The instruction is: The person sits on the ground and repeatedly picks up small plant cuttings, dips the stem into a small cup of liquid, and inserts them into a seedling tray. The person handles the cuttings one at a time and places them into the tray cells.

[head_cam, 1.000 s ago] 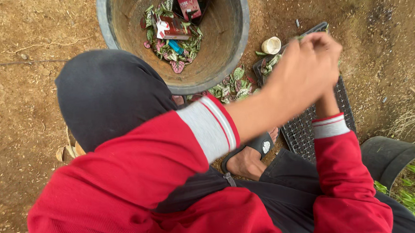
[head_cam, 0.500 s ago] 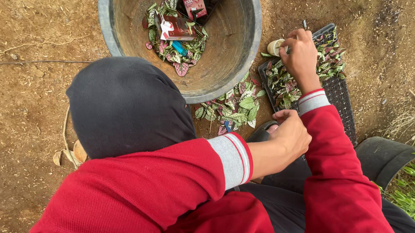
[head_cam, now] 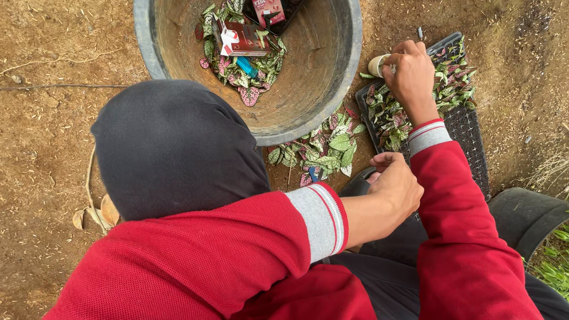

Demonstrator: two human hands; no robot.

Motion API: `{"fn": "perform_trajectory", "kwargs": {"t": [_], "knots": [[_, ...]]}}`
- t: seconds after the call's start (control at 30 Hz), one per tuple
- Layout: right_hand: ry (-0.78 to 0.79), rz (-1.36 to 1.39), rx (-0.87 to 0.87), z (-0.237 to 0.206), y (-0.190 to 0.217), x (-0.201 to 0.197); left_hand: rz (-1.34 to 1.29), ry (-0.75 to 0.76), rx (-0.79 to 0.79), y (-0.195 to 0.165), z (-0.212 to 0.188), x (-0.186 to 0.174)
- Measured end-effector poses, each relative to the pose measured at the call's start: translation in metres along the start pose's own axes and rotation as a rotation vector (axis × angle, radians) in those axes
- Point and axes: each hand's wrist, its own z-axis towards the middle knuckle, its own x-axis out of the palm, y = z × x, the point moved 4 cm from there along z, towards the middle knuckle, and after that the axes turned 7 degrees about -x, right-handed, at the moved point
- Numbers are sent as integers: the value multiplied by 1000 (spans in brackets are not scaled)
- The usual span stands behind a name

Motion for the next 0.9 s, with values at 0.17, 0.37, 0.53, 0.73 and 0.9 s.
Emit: {"fn": "perform_trajectory", "kwargs": {"t": [0.17, 0.37, 0.53, 0.73, 0.9], "knots": [[-4, 29, 6, 1, -1, -2, 22, 17, 10, 3, -2, 1], [-81, 215, 49, -5, 1, -23, 19, -5, 18, 5, -2, 3], [-147, 534, 199, -27, -17, -51, 21, 3, 30, 3, 3, 9], [-344, 617, 399, -95, -72, -85, 18, -18, 30, 1, 3, 12], [-377, 424, 696, -155, -104, -84, 68, 2, 34, 5, -1, 13]]}}
